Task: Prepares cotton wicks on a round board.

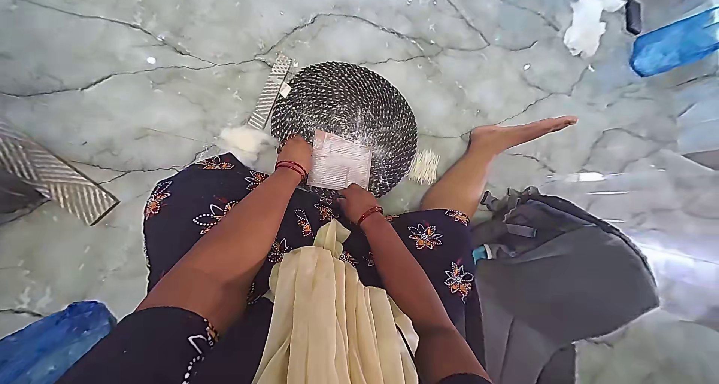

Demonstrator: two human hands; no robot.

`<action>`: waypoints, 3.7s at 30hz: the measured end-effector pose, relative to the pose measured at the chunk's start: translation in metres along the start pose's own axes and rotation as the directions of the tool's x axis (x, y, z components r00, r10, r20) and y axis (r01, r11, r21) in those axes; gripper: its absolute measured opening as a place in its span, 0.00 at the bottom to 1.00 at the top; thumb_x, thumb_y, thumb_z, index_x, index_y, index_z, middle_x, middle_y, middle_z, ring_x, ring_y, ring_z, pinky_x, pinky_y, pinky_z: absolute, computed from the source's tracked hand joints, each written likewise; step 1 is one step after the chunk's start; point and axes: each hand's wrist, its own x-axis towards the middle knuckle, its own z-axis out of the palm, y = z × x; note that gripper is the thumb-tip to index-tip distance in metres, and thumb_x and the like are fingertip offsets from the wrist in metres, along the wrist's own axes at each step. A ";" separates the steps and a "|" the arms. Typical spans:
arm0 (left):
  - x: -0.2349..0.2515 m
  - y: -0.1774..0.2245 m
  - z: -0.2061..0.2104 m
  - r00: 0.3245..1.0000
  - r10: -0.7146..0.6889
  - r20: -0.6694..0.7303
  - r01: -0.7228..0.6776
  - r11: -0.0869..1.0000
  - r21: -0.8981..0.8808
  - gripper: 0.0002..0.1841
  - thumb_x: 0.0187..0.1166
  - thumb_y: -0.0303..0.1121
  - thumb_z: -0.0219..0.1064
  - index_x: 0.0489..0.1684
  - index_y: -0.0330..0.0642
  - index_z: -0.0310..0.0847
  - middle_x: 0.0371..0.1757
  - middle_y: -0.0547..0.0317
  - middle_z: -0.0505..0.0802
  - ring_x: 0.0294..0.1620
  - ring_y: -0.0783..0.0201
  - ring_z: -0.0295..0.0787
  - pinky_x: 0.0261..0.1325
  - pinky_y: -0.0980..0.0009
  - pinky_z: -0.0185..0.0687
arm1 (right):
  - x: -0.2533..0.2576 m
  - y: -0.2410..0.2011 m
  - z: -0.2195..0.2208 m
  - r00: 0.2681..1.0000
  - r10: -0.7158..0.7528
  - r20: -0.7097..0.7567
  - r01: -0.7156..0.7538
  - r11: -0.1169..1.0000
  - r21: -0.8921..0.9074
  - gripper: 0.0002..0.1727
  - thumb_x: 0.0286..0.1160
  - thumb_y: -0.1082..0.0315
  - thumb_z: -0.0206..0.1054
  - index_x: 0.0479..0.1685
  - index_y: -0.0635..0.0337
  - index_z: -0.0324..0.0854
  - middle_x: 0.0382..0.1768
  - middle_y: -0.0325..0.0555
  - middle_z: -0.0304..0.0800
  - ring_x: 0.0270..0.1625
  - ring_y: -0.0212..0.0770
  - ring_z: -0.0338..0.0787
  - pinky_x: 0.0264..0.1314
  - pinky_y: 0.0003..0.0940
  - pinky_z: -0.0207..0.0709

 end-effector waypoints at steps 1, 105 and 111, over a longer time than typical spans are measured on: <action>0.000 0.000 0.001 1.000 0.002 -0.012 -0.002 1.000 -0.003 0.17 0.84 0.21 0.57 0.65 0.30 0.87 0.77 0.28 0.81 0.81 0.30 0.75 0.80 0.34 0.72 | -0.003 0.000 -0.004 0.999 0.014 -0.045 -0.013 1.000 0.017 0.18 0.92 0.61 0.55 0.65 0.58 0.87 0.67 0.61 0.86 0.70 0.61 0.86 0.70 0.62 0.78; -0.033 0.018 0.000 0.987 -0.135 0.084 0.121 0.981 0.154 0.21 0.84 0.31 0.64 0.73 0.31 0.80 0.80 0.35 0.81 0.82 0.39 0.77 0.79 0.40 0.76 | 0.029 -0.042 0.011 0.970 -0.004 -0.243 0.002 1.000 -0.006 0.33 0.87 0.73 0.57 0.91 0.66 0.57 0.93 0.65 0.52 0.95 0.65 0.50 0.94 0.61 0.48; -0.035 0.015 -0.001 0.988 -0.134 0.078 0.119 0.978 0.169 0.20 0.87 0.30 0.60 0.73 0.31 0.80 0.81 0.36 0.80 0.83 0.40 0.76 0.80 0.42 0.75 | 0.016 -0.053 -0.003 0.972 0.033 -0.234 -0.044 0.998 -0.038 0.46 0.74 0.75 0.67 0.96 0.56 0.50 0.95 0.65 0.45 0.95 0.71 0.46 0.90 0.77 0.42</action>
